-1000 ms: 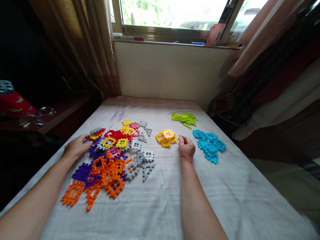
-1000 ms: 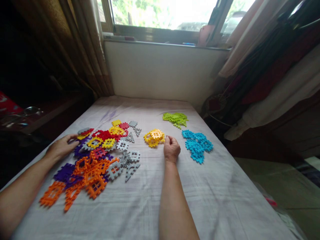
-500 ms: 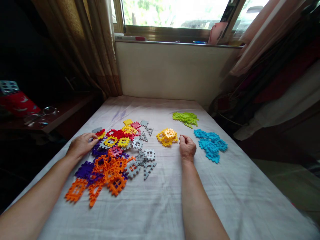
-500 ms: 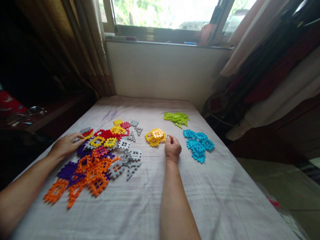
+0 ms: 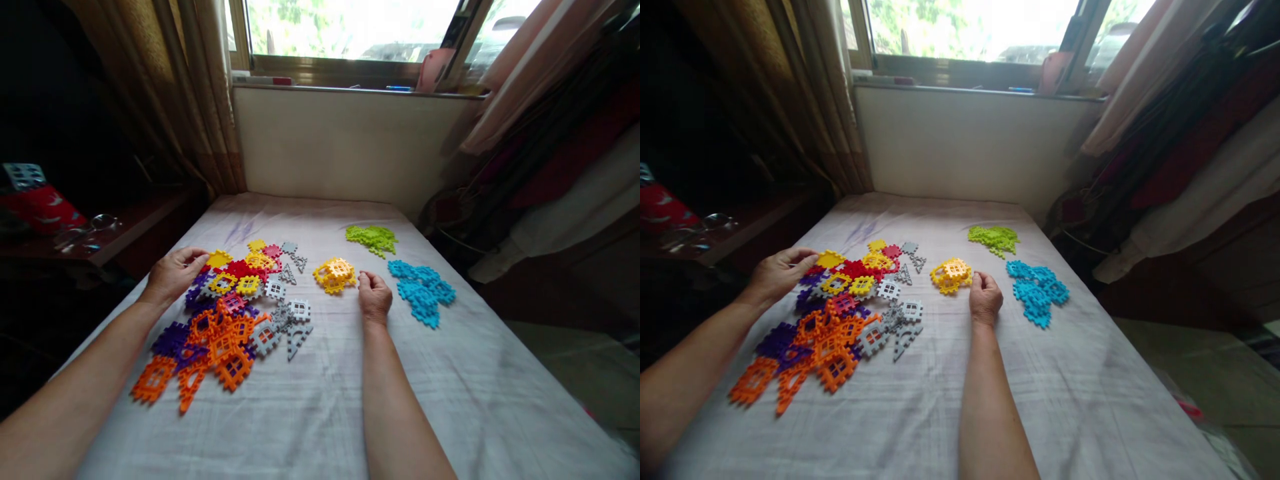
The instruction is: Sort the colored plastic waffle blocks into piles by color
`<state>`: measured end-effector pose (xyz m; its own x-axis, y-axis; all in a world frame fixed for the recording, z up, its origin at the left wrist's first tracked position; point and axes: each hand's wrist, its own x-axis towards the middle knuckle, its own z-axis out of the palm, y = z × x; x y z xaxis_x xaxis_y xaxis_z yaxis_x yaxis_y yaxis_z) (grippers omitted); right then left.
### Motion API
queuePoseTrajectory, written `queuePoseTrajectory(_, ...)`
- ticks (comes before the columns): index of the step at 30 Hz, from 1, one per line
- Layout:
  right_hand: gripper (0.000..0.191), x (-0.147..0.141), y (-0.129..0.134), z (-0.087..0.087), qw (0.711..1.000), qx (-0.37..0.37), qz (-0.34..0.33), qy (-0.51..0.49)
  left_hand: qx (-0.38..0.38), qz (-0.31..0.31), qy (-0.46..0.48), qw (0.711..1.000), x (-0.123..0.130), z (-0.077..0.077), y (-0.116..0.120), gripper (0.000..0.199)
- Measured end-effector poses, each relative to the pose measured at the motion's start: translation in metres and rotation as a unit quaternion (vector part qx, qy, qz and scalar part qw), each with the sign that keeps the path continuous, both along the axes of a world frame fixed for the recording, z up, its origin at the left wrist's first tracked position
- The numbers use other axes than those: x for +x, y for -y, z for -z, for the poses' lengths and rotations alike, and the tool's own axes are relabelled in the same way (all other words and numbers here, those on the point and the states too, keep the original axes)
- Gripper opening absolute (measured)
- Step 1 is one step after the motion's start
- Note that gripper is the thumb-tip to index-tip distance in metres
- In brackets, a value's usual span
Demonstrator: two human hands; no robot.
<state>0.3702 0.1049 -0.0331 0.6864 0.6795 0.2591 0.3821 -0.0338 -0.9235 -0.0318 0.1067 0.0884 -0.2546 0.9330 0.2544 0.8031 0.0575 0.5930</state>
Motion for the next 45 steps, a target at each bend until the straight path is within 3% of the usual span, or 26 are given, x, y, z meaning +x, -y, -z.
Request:
queuePoseTrajectory(3, 0.043, -0.001, 0.000, -0.001, 1.000, 0.003, 0.001, -0.007, 0.009, 0.076, 0.099, 0.992, 0.039, 0.001, -0.009, 0.042)
queuePoseTrajectory(7, 0.042, -0.003, 0.001, -0.005, 1.000, -0.001, -0.001, -0.005, -0.057, 0.137, 0.223, 0.964, 0.112, 0.009, -0.025, 0.040)
queuePoseTrajectory(12, 0.041, -0.006, 0.003, -0.010, 1.000, -0.006, 0.002, -0.009, -0.129, 0.154, 0.235, 0.951, 0.191, 0.028, -0.050, 0.029)
queuePoseTrajectory(16, 0.039, -0.008, 0.004, -0.013, 1.000, -0.006, 0.001, -0.006, -0.169, 0.160, 0.216, 0.948, 0.228, 0.041, -0.067, 0.024)
queuePoseTrajectory(21, 0.037, -0.009, 0.005, -0.014, 1.000, 0.001, 0.003, 0.009, -0.179, 0.174, 0.149, 0.957, 0.245, 0.048, -0.075, 0.022)
queuePoseTrajectory(27, 0.036, -0.009, 0.005, -0.016, 1.000, -0.001, 0.001, 0.001, -0.117, 0.187, 0.040, 0.975, 0.219, 0.042, -0.055, 0.016)
queuePoseTrajectory(30, 0.038, -0.010, 0.006, -0.019, 1.000, -0.010, 0.004, -0.008, -0.101, 0.186, 0.011, 0.977, 0.186, 0.036, -0.035, 0.021)
queuePoseTrajectory(34, 0.038, -0.009, 0.006, -0.019, 1.000, -0.022, 0.002, -0.006, -0.072, 0.151, -0.084, 0.982, 0.124, 0.029, -0.016, 0.031)
queuePoseTrajectory(36, 0.038, -0.008, 0.006, -0.018, 1.000, -0.022, 0.005, -0.001, -0.080, 0.124, -0.136, 0.980, 0.088, 0.026, -0.013, 0.035)
queuePoseTrajectory(40, 0.038, -0.007, 0.004, -0.013, 1.000, -0.011, 0.008, 0.015, -0.134, 0.130, -0.233, 0.954, 0.027, 0.023, -0.013, 0.052)
queuePoseTrajectory(45, 0.041, -0.005, 0.003, -0.010, 0.999, -0.003, 0.007, 0.032, -0.178, 0.117, -0.267, 0.940, 0.006, 0.029, -0.006, 0.066)
